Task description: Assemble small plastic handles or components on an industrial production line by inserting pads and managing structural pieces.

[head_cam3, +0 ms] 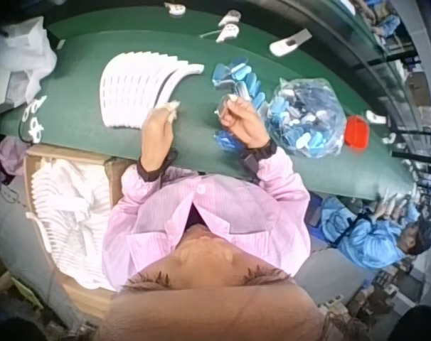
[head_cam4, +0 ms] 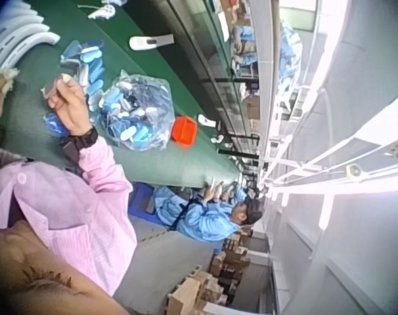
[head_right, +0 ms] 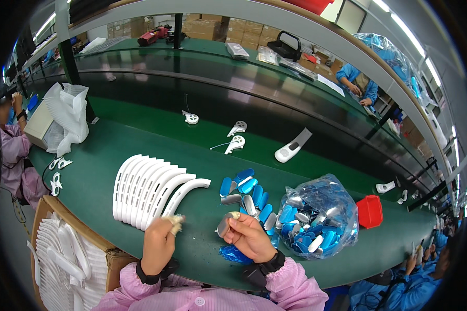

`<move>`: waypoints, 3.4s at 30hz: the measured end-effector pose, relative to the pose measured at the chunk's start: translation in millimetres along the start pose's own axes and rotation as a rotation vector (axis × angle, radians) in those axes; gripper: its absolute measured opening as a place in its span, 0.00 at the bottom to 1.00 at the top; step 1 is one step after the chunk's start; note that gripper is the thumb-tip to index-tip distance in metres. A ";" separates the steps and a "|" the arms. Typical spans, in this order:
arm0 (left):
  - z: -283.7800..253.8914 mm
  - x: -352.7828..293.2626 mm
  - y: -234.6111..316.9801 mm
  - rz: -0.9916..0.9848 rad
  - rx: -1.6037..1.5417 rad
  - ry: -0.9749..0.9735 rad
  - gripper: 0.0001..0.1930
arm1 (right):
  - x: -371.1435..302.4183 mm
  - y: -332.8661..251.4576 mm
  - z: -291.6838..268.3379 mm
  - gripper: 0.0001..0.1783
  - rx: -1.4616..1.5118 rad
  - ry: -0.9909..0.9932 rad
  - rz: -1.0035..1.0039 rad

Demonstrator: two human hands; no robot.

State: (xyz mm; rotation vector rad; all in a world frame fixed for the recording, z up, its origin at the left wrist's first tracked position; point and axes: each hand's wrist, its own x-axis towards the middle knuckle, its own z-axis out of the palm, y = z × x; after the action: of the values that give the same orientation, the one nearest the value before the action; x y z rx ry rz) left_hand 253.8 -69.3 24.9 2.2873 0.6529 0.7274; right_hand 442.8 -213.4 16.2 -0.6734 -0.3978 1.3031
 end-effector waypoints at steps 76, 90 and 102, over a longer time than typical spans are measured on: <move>-35.8 1.1 -64.9 -0.307 0.089 0.187 0.27 | 26.1 -40.8 -18.9 0.12 -1.953 -0.312 -0.149; -6.9 -8.0 15.8 -0.202 -0.568 0.001 0.14 | 0.0 -34.6 9.7 0.08 -1.857 0.070 -0.388; 32.5 -23.2 22.1 -0.132 -0.994 -0.367 0.32 | -15.5 0.2 57.7 0.10 -1.531 0.101 -0.491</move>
State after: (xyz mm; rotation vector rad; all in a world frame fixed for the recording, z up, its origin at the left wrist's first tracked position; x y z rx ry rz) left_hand 263.5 -112.0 12.0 1.3774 0.1784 0.4015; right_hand 403.1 -215.1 60.8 -1.7348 -1.4066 0.2805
